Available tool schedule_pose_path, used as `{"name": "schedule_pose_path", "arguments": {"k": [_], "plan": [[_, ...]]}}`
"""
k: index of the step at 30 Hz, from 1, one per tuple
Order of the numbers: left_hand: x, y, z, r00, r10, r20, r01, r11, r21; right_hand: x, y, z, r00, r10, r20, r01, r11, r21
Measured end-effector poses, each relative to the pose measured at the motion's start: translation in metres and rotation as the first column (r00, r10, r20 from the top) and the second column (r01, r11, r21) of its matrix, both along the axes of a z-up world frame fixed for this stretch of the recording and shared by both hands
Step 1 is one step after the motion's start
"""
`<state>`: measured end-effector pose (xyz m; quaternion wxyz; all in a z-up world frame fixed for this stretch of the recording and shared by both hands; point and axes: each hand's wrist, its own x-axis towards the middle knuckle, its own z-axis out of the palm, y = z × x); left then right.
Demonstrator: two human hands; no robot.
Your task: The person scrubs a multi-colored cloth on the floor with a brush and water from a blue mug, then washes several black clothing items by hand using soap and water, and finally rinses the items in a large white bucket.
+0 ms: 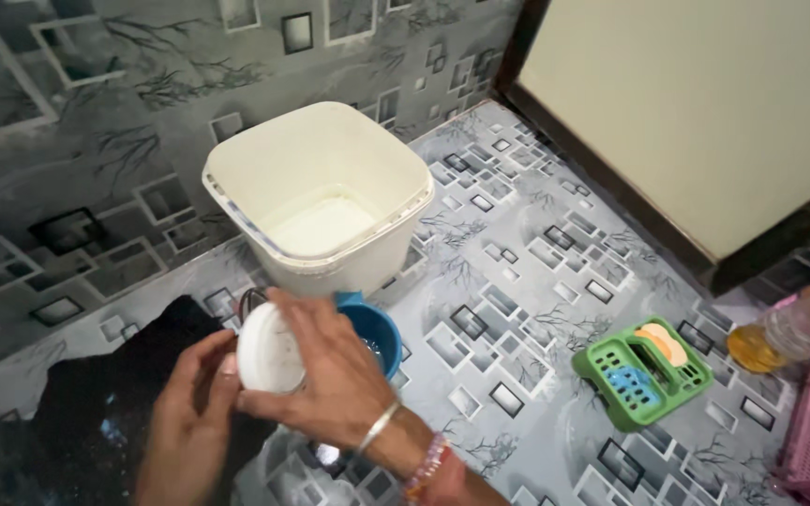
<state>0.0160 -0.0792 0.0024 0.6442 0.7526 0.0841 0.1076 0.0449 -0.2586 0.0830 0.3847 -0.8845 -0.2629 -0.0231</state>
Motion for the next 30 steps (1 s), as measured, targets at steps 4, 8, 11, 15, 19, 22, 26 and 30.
{"name": "schedule_pose_path", "arguments": {"k": [4, 8, 11, 15, 19, 22, 26, 30], "plan": [[-0.001, -0.038, 0.037, 0.998, -0.049, -0.049, 0.048, 0.999, -0.008, -0.002, -0.036, 0.014, 0.968, -0.129, -0.213, 0.194, 0.927, 0.322], [-0.007, -0.076, 0.060, 0.981, -0.152, -0.117, 0.177, 0.952, 0.249, -0.005, -0.089, 0.000, 0.908, -0.353, -0.225, 0.419, 0.775, 0.473], [-0.010, -0.103, 0.058, 0.958, -0.285, 0.002, 0.263, 0.885, 0.383, -0.012, -0.121, -0.037, 0.862, -0.500, -0.087, 0.483, 0.756, 0.443], [-0.011, -0.125, 0.042, 0.888, -0.455, 0.067, 0.346, 0.758, 0.553, -0.023, -0.168, -0.093, 0.824, -0.559, 0.094, 0.521, 0.812, 0.262], [-0.012, -0.137, 0.020, 0.851, -0.525, 0.016, 0.409, 0.680, 0.609, -0.039, -0.187, -0.135, 0.807, -0.564, 0.177, 0.574, 0.819, -0.008], [-0.009, -0.130, -0.005, 0.815, -0.578, -0.041, 0.435, 0.563, 0.703, -0.044, -0.191, -0.153, 0.837, -0.515, 0.184, 0.533, 0.843, -0.066], [0.008, -0.092, -0.041, 0.703, -0.679, -0.213, 0.512, 0.275, 0.814, -0.043, -0.196, -0.160, 0.863, -0.489, 0.125, 0.505, 0.847, -0.167], [0.033, -0.035, -0.056, 0.657, -0.710, -0.253, 0.474, 0.128, 0.871, -0.042, -0.194, -0.157, 0.857, -0.515, -0.016, 0.493, 0.829, -0.264]]}}
